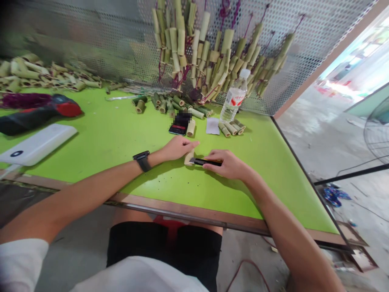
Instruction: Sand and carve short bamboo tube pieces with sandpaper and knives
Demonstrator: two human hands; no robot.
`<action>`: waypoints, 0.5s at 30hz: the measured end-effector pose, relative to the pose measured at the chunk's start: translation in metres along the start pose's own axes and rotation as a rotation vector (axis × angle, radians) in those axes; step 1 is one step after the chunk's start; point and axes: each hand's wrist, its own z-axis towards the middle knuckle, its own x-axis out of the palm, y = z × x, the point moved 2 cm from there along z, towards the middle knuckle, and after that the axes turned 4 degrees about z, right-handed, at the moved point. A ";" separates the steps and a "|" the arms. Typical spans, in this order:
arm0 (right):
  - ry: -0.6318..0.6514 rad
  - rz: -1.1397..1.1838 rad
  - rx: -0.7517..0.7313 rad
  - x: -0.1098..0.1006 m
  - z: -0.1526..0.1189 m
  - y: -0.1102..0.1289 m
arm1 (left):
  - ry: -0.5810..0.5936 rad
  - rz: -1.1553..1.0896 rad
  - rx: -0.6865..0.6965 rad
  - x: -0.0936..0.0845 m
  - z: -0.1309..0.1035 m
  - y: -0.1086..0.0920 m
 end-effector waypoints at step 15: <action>-0.106 -0.078 -0.010 -0.002 -0.003 -0.003 | 0.171 -0.119 0.081 -0.007 0.001 0.003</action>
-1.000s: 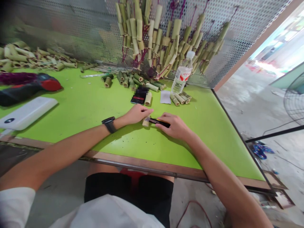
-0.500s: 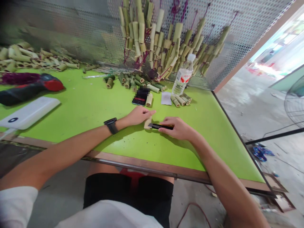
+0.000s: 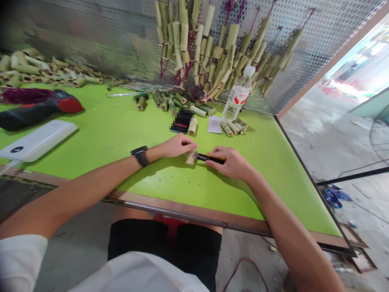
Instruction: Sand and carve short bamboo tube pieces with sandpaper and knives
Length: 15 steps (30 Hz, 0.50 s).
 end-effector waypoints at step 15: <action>-0.038 -0.076 0.000 0.004 -0.001 -0.002 | -0.003 -0.065 0.004 -0.002 0.002 0.005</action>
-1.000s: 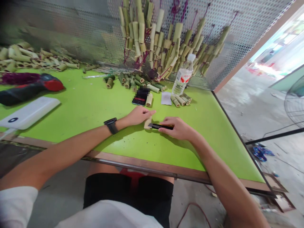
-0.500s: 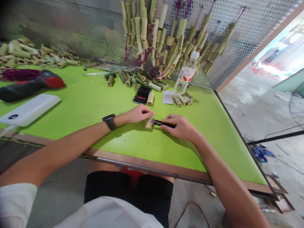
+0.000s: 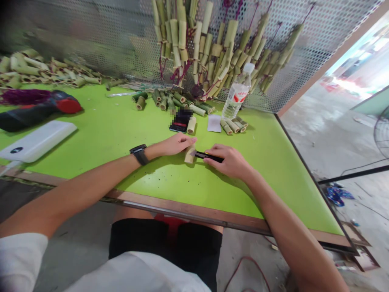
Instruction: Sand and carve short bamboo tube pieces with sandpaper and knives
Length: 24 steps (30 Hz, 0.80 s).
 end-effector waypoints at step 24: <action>-0.052 0.032 0.040 0.010 0.002 0.001 | -0.114 0.153 -0.094 0.004 0.000 0.000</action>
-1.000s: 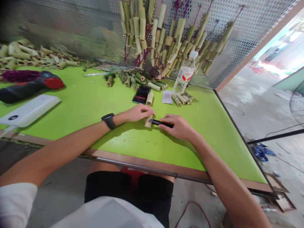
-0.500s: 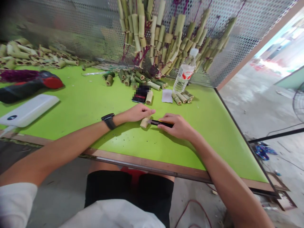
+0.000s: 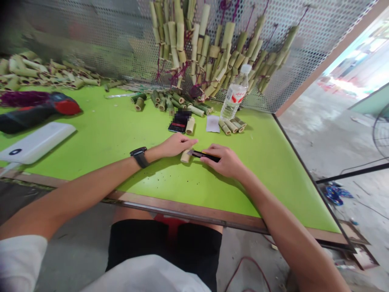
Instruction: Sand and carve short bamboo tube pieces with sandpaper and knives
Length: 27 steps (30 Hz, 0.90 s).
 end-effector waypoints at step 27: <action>0.135 0.063 -0.042 -0.005 0.000 0.011 | -0.066 0.053 -0.034 0.003 -0.005 -0.007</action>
